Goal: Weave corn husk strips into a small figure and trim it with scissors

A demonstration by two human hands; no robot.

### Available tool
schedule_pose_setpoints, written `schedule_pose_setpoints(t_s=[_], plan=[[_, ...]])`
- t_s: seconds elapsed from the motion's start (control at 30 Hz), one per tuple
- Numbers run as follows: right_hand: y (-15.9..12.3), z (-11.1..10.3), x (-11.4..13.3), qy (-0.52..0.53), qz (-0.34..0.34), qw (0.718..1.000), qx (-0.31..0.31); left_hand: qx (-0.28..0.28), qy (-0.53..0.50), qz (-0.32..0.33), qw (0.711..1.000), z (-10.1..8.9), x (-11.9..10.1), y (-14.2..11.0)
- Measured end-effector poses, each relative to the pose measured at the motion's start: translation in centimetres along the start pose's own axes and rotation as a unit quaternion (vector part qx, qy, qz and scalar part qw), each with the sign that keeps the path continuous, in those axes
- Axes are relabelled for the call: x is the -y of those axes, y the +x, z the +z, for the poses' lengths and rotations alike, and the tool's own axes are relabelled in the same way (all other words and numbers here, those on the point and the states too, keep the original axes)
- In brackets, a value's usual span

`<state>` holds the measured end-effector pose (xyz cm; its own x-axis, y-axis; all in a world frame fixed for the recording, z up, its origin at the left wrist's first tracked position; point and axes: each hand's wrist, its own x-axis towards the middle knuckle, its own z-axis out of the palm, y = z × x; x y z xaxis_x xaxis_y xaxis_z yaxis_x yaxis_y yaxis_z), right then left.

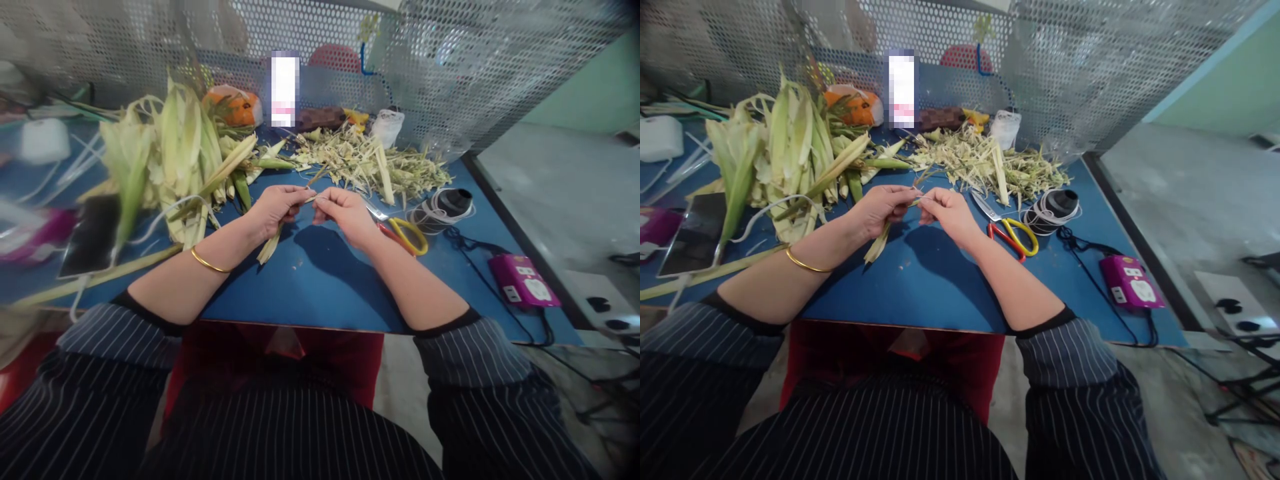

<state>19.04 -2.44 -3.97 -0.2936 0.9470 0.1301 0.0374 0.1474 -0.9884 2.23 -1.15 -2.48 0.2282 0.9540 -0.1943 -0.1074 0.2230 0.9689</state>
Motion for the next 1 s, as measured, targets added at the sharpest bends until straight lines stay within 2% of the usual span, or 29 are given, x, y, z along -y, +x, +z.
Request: schedule_pose_setpoints(t_s=[0.13, 0.2, 0.27, 0.3, 0.33, 0.4, 0.43, 0.47, 0.53, 0.67, 0.8, 0.9, 1.0], plan=[[0.0, -0.2, 0.7, -0.060, -0.004, 0.996, 0.061, -0.039, 0.048, 0.014, 0.998, 0.2, -0.3, -0.3], [0.0, -1.4, 1.4, -0.107, 0.007, 0.989, 0.101, -0.054, 0.059, 0.038, 0.996, 0.0, -0.6, -0.3], [-0.3, -3.4, 2.4, -0.217, 0.021, 0.969, 0.119, -0.066, 0.056, 0.057, 0.995, -0.3, -0.9, -0.2], [-0.6, -4.5, 3.0, -0.319, 0.024, 0.942, 0.098, -0.070, 0.051, 0.062, 0.994, -0.5, -1.1, -0.1], [-1.0, -5.5, 3.5, -0.446, 0.036, 0.890, 0.081, -0.074, 0.045, 0.063, 0.994, -0.6, -1.3, -0.1], [-2.0, -7.3, 4.5, -0.645, 0.123, 0.753, 0.047, -0.081, 0.035, 0.059, 0.994, -0.9, -1.6, 0.0], [-2.5, -8.0, 4.8, -0.688, 0.189, 0.699, 0.044, -0.084, 0.031, 0.058, 0.994, -1.0, -1.7, 0.0], [-2.9, -8.5, 5.1, -0.699, 0.242, 0.671, 0.055, -0.086, 0.028, 0.057, 0.994, -1.2, -1.8, -0.1], [-3.4, -9.4, 5.2, -0.702, 0.279, 0.652, 0.069, -0.088, 0.023, 0.062, 0.994, -1.3, -1.9, -0.1], [-3.4, -10.7, 5.0, -0.713, 0.287, 0.635, 0.076, -0.090, 0.019, 0.068, 0.993, -1.6, -1.9, 0.1], [-3.1, -10.8, 4.5, -0.717, 0.315, 0.613, 0.106, -0.100, 0.012, 0.075, 0.992, -1.6, -1.8, 0.2], [-3.1, -10.4, 4.4, -0.720, 0.295, 0.615, 0.128, -0.112, 0.013, 0.072, 0.991, -1.6, -1.8, 0.2], [-3.0, -10.2, 4.3, -0.716, 0.297, 0.621, 0.115, -0.111, 0.017, 0.081, 0.990, -1.6, -1.7, 0.3]])
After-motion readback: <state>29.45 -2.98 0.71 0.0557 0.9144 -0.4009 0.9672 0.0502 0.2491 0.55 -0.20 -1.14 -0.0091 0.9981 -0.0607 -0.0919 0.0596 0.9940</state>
